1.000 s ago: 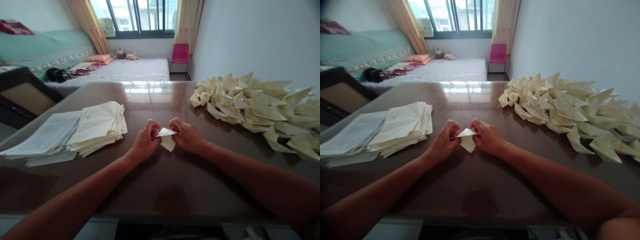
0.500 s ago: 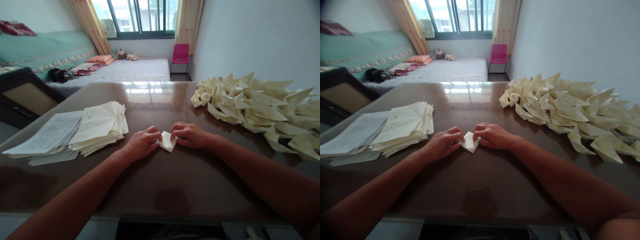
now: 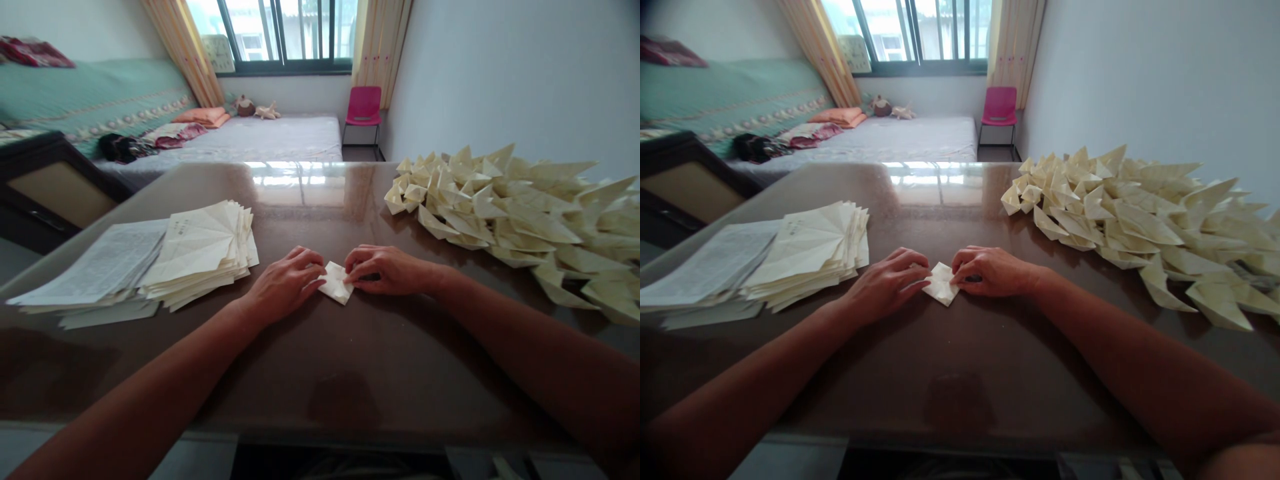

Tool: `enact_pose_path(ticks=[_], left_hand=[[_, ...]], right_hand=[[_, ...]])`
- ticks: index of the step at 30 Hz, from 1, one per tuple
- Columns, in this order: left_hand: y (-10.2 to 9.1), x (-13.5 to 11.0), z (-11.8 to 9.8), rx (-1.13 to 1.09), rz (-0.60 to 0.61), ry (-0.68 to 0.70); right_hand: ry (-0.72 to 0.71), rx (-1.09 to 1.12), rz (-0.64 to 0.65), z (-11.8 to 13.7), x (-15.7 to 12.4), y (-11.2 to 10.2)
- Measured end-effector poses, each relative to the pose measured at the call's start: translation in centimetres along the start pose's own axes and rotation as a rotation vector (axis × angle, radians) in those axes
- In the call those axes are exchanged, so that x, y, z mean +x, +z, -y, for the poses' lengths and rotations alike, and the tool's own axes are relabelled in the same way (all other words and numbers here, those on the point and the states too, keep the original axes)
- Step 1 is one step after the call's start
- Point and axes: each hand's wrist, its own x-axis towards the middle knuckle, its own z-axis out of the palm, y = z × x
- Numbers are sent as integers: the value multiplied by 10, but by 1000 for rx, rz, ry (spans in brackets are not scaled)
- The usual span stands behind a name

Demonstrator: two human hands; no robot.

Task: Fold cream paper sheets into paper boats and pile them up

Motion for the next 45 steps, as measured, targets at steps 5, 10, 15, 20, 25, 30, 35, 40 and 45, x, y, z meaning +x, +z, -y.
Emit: enact_pose_path(ticks=[5,10,15,20,25,30,35,40,45], left_hand=[[6,1,-5,-7,45,134],[3,-3,-3,91,145,154],[4,-2,-8,149,120,133],[3,0,-12,168,127,208],[2,-2,-11,184,130,250],[3,-2,-10,197,131,238],[5,-1,-10,142,92,241],[8,-2,-9,154,39,223],[7,-2,-12,191,64,216]], right_hand=[[-4,-20,30,0,-1,-1],[-8,-51,52,-1,-2,-4],[-23,-84,-5,2,1,-2],[-79,-117,-64,13,4,2],[-134,-72,17,18,4,2],[-71,-65,-38,11,4,9],[-44,-140,-85,0,3,12],[-24,-198,-59,-8,-1,4],[-11,-202,-75,-5,-3,-5]])
